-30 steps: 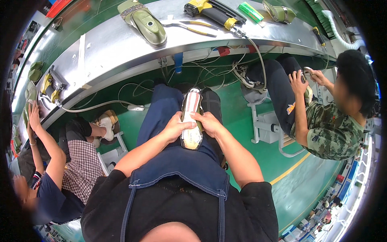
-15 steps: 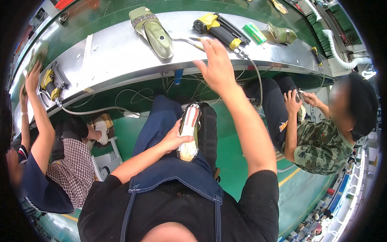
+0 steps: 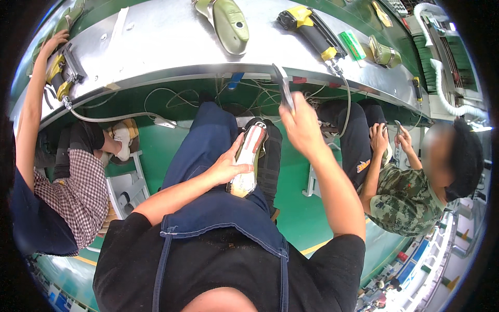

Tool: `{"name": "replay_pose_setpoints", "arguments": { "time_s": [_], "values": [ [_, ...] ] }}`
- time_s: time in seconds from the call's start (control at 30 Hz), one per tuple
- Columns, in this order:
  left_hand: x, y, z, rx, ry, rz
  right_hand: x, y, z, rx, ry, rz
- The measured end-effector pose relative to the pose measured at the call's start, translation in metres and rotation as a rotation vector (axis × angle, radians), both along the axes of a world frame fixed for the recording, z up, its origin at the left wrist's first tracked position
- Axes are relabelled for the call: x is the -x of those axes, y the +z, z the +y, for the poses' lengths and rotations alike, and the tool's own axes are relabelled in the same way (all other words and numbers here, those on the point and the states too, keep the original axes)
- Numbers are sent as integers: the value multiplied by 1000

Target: The person assembles green slippers on a factory assembly line. They pick up a slipper, use a staple gun to attach the sole, and then place the finished product on the conveyor belt. The process is repeated for multiple units.

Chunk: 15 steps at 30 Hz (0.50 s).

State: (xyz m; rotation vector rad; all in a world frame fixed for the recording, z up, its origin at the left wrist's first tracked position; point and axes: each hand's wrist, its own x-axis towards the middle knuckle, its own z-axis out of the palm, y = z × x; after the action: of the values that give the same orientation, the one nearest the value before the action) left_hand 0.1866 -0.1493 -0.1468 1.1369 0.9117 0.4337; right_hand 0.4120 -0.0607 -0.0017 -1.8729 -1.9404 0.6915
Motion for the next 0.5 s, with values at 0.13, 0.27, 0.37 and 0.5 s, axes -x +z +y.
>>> {"name": "replay_pose_setpoints", "arguments": {
  "time_s": [0.13, 0.27, 0.37, 0.5],
  "values": [
    [2, -3, 1, 4, 5, -3, 15, 6, -38, 477, -45, 312],
    [2, -7, 1, 0, 4, 1, 30, 20, -43, 672, 286, -216],
    [5, 1, 5, 69, -24, 0, 40, 16, -40, 762, 408, -383],
    [6, -2, 4, 53, -17, -3, 42, 4, -38, 752, 463, -446]
  ]
}}
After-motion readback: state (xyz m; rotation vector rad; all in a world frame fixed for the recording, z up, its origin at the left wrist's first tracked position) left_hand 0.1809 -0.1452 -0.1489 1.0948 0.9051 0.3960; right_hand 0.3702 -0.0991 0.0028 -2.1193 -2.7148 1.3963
